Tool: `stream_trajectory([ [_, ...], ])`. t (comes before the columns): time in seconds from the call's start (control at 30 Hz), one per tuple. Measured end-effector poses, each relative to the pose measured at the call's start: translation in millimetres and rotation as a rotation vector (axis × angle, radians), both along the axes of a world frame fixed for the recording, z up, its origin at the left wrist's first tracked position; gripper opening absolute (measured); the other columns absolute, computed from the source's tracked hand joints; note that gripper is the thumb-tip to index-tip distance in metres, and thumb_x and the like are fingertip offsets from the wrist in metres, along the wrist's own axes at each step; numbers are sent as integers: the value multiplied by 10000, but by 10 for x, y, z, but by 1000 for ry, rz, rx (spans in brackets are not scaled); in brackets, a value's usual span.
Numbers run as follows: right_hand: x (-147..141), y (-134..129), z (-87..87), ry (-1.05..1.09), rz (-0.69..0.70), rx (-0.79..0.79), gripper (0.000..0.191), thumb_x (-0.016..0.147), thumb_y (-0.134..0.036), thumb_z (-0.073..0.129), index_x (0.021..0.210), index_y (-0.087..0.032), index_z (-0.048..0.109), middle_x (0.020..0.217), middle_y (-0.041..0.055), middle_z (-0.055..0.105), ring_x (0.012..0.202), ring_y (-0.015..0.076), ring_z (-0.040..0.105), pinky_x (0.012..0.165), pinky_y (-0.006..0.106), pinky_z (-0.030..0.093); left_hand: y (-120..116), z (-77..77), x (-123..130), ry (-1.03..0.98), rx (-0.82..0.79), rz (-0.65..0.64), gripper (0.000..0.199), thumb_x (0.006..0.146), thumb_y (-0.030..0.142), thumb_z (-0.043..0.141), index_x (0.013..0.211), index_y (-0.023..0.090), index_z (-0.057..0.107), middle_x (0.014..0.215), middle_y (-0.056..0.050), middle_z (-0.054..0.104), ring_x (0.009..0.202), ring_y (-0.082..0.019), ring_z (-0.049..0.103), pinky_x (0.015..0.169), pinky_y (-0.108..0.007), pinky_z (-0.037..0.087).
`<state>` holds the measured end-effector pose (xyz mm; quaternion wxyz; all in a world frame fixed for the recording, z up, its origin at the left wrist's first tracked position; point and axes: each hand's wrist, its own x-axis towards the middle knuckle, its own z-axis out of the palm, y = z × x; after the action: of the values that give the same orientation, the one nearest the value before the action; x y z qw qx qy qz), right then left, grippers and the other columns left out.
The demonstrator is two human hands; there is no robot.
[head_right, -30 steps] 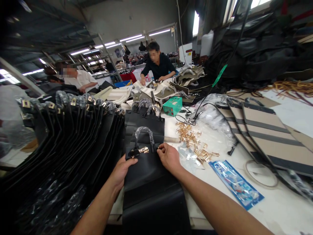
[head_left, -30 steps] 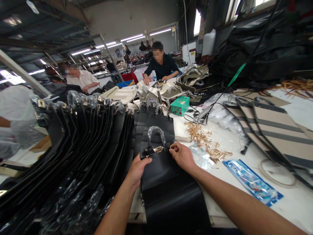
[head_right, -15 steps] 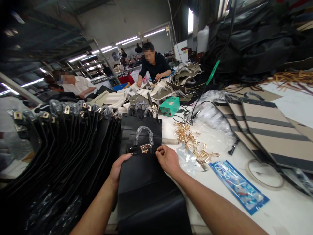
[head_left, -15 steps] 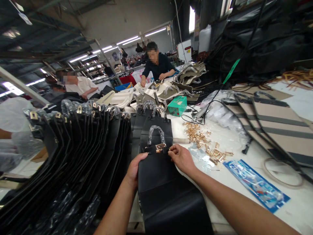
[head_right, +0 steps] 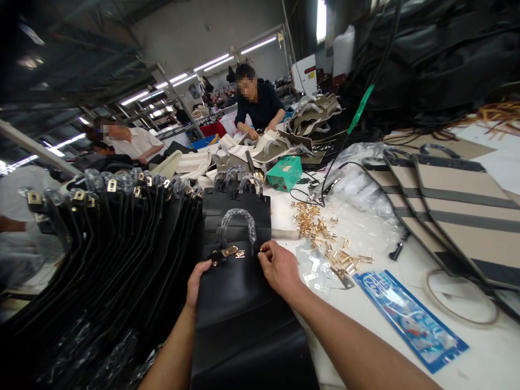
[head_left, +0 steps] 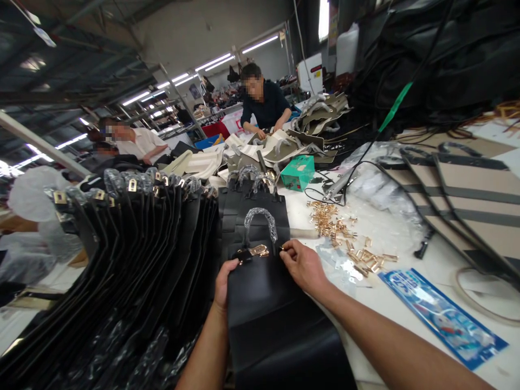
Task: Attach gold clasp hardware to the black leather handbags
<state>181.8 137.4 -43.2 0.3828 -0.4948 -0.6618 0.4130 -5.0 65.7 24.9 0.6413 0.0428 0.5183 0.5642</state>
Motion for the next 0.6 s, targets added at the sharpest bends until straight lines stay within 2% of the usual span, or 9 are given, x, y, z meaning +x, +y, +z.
stream_trajectory([
  [0.23,57,80,127,-97,81,-4,105,854,-309,568,935,-269,621,638,-56,628,590,148,587,583,246,372,1,31,69,57,4,83,374,812,296,536,1049,71,719,728,-107,757,715,-281,730,677,-353,590],
  [0.6,108,142,183,-117,170,-48,117,851,-302,546,913,-280,643,618,-59,596,596,146,554,557,228,344,-37,0,32,41,20,22,410,771,294,563,1093,80,703,773,-101,764,784,-297,730,741,-377,584],
])
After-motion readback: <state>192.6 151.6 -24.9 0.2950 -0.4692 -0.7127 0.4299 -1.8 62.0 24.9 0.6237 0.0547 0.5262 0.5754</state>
